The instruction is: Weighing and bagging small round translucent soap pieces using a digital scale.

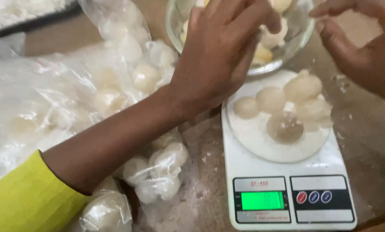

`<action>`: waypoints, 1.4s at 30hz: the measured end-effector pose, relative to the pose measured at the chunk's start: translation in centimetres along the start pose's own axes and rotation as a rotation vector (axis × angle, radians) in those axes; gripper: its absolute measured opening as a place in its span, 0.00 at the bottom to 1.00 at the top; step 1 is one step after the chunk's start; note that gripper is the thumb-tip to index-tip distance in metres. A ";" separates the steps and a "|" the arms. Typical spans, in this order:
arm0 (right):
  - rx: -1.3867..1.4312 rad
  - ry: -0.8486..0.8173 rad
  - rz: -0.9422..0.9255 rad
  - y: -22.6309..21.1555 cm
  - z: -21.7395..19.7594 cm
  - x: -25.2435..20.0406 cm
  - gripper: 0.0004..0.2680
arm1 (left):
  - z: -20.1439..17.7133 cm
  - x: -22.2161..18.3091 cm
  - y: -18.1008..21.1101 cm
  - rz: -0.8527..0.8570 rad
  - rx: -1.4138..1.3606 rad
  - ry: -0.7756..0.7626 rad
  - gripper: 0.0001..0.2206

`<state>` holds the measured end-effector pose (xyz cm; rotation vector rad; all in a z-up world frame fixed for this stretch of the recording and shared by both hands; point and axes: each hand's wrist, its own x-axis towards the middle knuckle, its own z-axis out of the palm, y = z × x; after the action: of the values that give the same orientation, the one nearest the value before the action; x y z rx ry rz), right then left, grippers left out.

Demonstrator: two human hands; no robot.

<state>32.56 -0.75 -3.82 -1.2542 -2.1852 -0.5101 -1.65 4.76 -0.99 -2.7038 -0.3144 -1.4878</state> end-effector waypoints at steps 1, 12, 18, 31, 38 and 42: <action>-0.019 0.029 -0.023 -4.8 -0.2 2.3 0.03 | -0.5 0.0 0.4 -0.114 0.021 0.008 0.10; -0.093 -0.027 0.047 -7.1 -1.2 5.1 0.06 | -2.6 -0.5 -4.3 -0.379 0.251 -0.382 0.13; -0.109 -0.101 0.127 -8.1 -1.9 5.8 0.05 | -2.5 0.0 -4.3 -0.558 0.167 -0.550 0.14; -0.055 -0.067 0.072 -6.0 0.1 4.4 0.07 | -3.6 -0.6 -6.4 -0.415 0.487 -0.426 0.14; 0.074 -0.141 0.326 -6.3 0.7 4.2 0.08 | -3.3 -0.8 -7.1 -0.491 0.539 -0.525 0.11; 0.009 -0.081 0.154 -4.8 1.5 3.2 0.06 | -2.5 -1.3 -7.3 -0.428 0.485 -0.456 0.11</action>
<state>26.71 -0.15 -3.14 -1.4478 -2.1318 -0.3928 -5.81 11.40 -1.20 -2.6129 -1.1604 -0.6772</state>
